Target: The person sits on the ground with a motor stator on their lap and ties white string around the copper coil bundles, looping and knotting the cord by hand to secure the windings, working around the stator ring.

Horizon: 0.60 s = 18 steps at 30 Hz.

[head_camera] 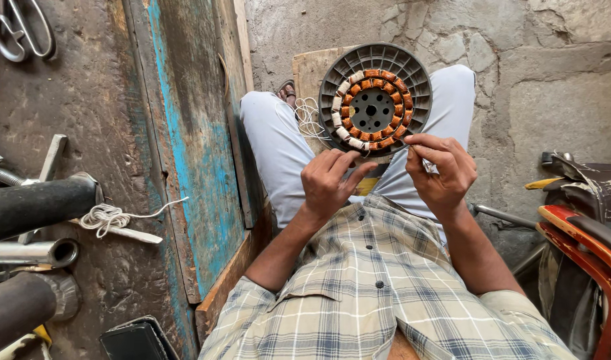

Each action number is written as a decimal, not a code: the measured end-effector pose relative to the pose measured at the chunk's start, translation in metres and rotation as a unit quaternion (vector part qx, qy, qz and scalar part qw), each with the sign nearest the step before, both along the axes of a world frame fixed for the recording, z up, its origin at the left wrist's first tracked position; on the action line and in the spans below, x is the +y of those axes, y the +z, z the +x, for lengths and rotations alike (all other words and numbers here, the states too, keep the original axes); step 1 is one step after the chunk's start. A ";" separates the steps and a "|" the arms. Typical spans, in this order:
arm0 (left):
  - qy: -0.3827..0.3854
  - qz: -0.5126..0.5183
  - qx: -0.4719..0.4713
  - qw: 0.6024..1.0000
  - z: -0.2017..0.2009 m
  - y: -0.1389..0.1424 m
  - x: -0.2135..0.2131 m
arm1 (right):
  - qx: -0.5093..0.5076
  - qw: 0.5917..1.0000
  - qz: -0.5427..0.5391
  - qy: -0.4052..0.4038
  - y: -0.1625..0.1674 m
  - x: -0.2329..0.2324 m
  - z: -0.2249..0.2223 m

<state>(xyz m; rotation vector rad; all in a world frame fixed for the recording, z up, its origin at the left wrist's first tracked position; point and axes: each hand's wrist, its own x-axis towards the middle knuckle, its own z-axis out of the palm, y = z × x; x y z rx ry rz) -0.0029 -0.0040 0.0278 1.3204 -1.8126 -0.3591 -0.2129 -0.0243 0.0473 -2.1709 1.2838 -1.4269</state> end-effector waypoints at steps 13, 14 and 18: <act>-0.001 -0.029 0.011 1.000 -0.004 -0.010 0.001 | 0.054 0.997 -0.043 0.021 -0.006 -0.003 -0.007; 0.000 -0.035 0.010 0.999 -0.003 -0.012 0.000 | 0.055 0.997 -0.042 0.021 -0.008 -0.005 -0.007; 0.011 -0.051 0.010 0.999 0.001 -0.019 -0.003 | 0.025 0.996 0.047 0.077 -0.013 -0.021 -0.010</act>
